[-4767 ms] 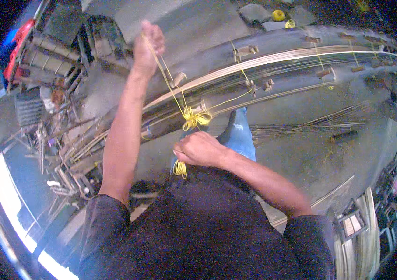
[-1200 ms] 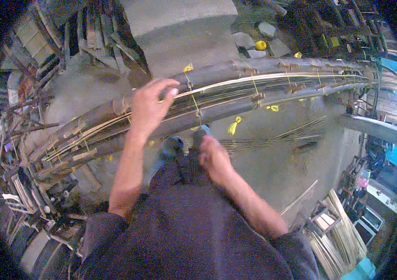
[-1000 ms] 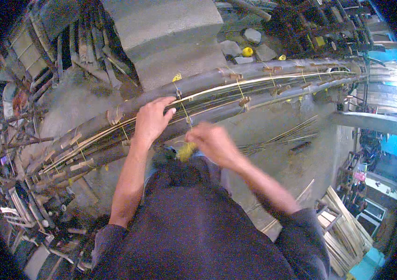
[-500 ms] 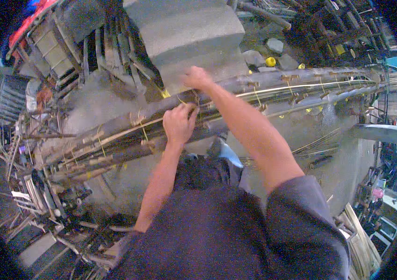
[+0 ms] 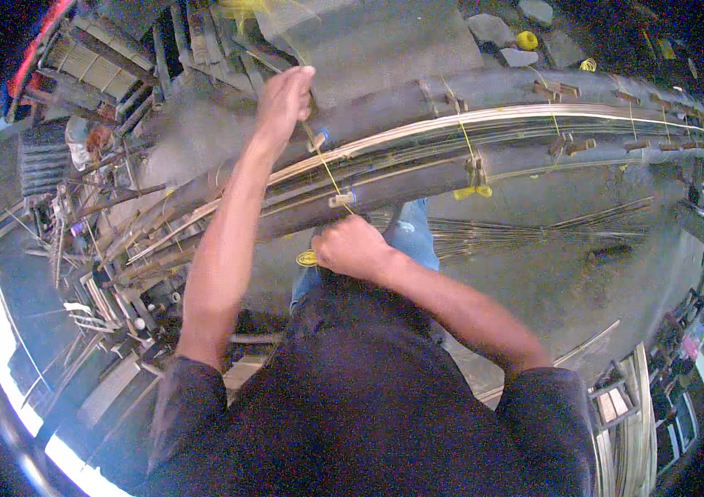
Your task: The person gathers thin bamboo sticks and places them on a horizontal rack. They then wrap and tie the sticks with yellow string at multiple points along their length, repeating the process for several bundles.
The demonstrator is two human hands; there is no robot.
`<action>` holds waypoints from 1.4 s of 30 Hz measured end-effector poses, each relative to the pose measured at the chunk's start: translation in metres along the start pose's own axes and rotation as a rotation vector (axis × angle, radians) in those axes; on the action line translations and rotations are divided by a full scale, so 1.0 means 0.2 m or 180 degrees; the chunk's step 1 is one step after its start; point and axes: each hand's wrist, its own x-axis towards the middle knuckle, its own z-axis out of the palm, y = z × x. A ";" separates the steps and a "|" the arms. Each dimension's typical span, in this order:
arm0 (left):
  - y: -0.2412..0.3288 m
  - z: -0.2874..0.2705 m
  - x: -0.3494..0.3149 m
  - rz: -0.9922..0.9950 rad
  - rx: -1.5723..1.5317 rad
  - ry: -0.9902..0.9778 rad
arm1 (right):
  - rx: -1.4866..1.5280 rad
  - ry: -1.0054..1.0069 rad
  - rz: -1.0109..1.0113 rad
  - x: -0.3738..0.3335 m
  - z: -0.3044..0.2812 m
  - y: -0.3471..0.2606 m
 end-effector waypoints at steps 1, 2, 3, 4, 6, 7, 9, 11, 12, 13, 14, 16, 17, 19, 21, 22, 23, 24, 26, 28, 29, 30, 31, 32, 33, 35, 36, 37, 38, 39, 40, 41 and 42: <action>-0.11 0.03 0.08 -0.0127 -0.0334 -0.0028 | 0.0008 -0.0490 0.0154 0.05 -0.07 -0.03; -0.12 0.05 0.14 -0.0227 -0.0645 -0.0115 | 0.0014 -0.0932 0.0357 0.10 -0.13 -0.04; -0.13 0.03 0.19 0.0094 -0.0158 -0.0179 | 0.0118 -0.0473 0.0221 0.08 -0.18 -0.07; -0.08 -0.02 0.20 0.0399 0.0332 -0.0250 | 0.0239 -0.0018 0.0089 0.03 -0.20 -0.10; -0.05 -0.17 0.18 0.0645 0.0750 -0.0082 | 0.0899 0.0069 0.0135 -0.12 -0.27 -0.24; -0.06 -0.32 0.20 0.0795 0.1627 -0.0007 | 0.1400 -0.0242 0.0339 -0.18 -0.31 -0.30; -0.02 -0.56 0.14 0.1204 0.2214 0.0037 | 0.1680 -0.0043 0.0391 -0.19 -0.18 -0.35; -0.04 -0.78 0.03 0.1376 0.2205 0.0042 | 0.1504 0.0366 0.0648 -0.05 0.05 -0.42; -0.06 -0.85 -0.03 0.1460 0.2161 0.0068 | 0.1132 0.0643 0.0821 0.12 0.19 -0.41; -0.07 -0.90 -0.13 0.1462 0.2127 0.0117 | 0.1300 0.0058 0.1518 0.30 0.36 -0.35; -0.08 -0.92 -0.25 0.1450 0.2101 0.0162 | 0.1472 -0.0519 0.2222 0.43 0.48 -0.30; -0.18 -0.99 -0.48 0.1392 0.1996 0.0204 | 0.1931 0.0722 0.1651 0.42 0.41 -0.43; -0.27 -0.98 -0.59 0.1343 0.1921 0.0194 | 0.2173 0.1313 0.1348 0.37 0.32 -0.52; -0.45 -0.95 -0.76 0.0789 0.2092 -0.0038 | 0.0378 0.1033 0.1023 0.43 -0.26 -0.75; -0.61 -0.87 -0.80 0.1742 0.2010 0.0182 | -0.0701 0.0794 0.0143 0.64 -0.66 -0.93; -0.53 -0.85 -0.83 0.1359 0.2360 0.0260 | -0.1207 0.0715 -0.0491 0.81 -0.71 -0.97; -0.67 -0.78 -0.78 0.1950 0.2198 0.0998 | -0.1123 0.0280 -0.0660 0.98 -0.68 -0.99; -0.82 -0.72 -0.73 0.2473 0.2111 0.1810 | -0.1020 -0.0158 -0.0875 1.15 -0.64 -0.97; -0.67 -0.74 -0.77 0.2417 0.2942 0.1898 | -0.0135 0.0715 -0.0804 1.31 -0.57 -0.75; -0.63 -0.76 -0.76 0.1502 0.2092 0.1002 | -0.0733 0.0569 0.0625 1.34 -0.46 -0.48; -0.60 -0.74 -0.73 0.1616 0.2072 0.1018 | -0.1024 0.0504 0.1363 1.32 -0.41 -0.32; -0.59 -0.72 -0.71 0.1683 0.2105 0.1014 | -0.1235 0.0435 0.2089 1.31 -0.36 -0.18; -0.60 -0.71 -0.75 0.1746 0.2132 0.0908 | -0.0513 0.0627 0.1964 1.28 -0.27 -0.09; -0.61 -0.71 -0.74 0.2005 0.2046 0.1075 | 0.0219 0.0837 0.1802 1.27 -0.21 -0.02; -0.56 -0.73 -0.69 0.1936 0.2177 0.1018 | 0.0870 0.1098 0.1589 1.28 -0.24 0.06; -0.61 -0.77 -0.76 0.1358 0.2434 0.0992 | 0.0634 0.1222 0.0769 1.13 -0.32 -0.32; -0.63 -0.78 -0.77 0.1513 0.2434 0.1066 | 0.0964 0.0986 0.0582 0.98 -0.22 -0.42; -0.63 -0.77 -0.78 0.1587 0.2319 0.1075 | 0.1253 0.0785 0.0494 0.81 -0.15 -0.53; -0.62 -0.75 -0.78 0.1667 0.2223 0.1081 | 0.1547 0.0592 0.0428 0.64 -0.08 -0.65; -0.62 -0.73 -0.78 0.1742 0.2151 0.1070 | 0.0715 -0.0049 0.0441 0.56 0.10 -0.59; -0.61 -0.73 -0.79 0.1719 0.2154 0.0952 | 0.0423 -0.0485 0.0497 0.60 0.22 -0.57; -0.56 -0.74 -0.79 0.1610 0.1454 0.0734 | 0.0111 -0.0932 0.0463 0.66 0.27 -0.55; -0.49 -0.74 -0.80 0.1472 0.0755 0.0513 | 0.0321 -0.0317 0.0067 0.65 0.27 -0.51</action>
